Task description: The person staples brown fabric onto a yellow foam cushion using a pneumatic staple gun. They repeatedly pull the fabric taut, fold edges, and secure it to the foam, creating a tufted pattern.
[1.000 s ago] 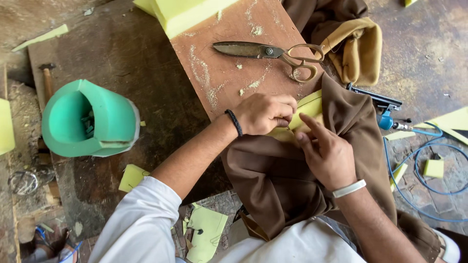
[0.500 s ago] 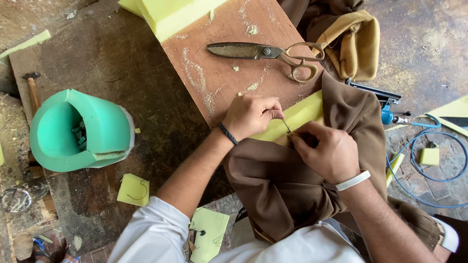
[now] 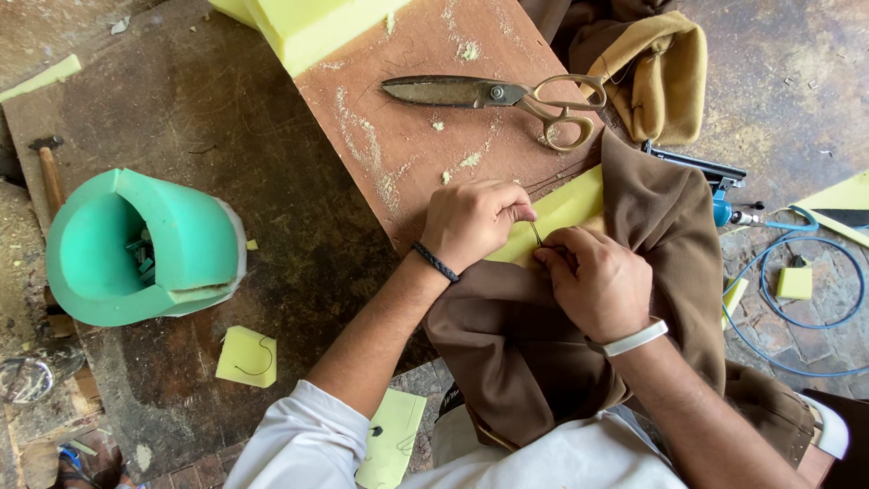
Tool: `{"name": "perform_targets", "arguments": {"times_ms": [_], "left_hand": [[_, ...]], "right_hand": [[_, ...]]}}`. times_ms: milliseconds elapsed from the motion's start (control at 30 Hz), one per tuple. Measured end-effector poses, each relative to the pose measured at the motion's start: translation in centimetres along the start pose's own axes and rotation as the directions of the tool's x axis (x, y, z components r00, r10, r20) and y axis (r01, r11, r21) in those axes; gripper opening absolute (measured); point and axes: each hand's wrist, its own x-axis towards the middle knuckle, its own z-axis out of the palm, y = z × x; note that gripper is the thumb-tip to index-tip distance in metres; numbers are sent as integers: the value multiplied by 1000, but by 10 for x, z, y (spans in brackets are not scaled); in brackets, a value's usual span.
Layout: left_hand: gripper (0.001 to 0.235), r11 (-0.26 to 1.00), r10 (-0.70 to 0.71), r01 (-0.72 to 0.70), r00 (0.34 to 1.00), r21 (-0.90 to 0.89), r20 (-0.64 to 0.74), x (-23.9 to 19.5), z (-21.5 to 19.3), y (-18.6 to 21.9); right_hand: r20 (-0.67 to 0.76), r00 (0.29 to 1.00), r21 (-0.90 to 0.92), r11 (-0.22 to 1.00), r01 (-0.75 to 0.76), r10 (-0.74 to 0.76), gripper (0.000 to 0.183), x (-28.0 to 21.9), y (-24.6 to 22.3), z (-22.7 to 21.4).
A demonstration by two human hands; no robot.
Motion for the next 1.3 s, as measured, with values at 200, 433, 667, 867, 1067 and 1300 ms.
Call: {"name": "perform_targets", "arguments": {"times_ms": [200,433,667,867,1067,1300], "left_hand": [[21,994,-96,98,994,41,-57,-13,-13,24],[14,984,-175,176,984,39,-17,-48,14,64],[10,943,-195,200,980,265,-46,-51,29,78],[10,883,-263,282,960,375,-101,-46,44,94],[9,823,-341,381,924,421,-171,-42,54,107],[14,851,-441,465,885,244,-148,-41,45,99]], "right_hand": [[10,1000,-47,999,-3,4,12,-1,6,7],[71,997,-24,1000,-5,7,23,8,7,-3],[399,906,524,846,-102,-139,21,35,85,-27],[252,927,263,902,-342,278,31,80,277,-16],[409,898,-335,942,-17,162,83,70,355,67],[639,740,-185,976,-117,210,88,95,332,33]]}}
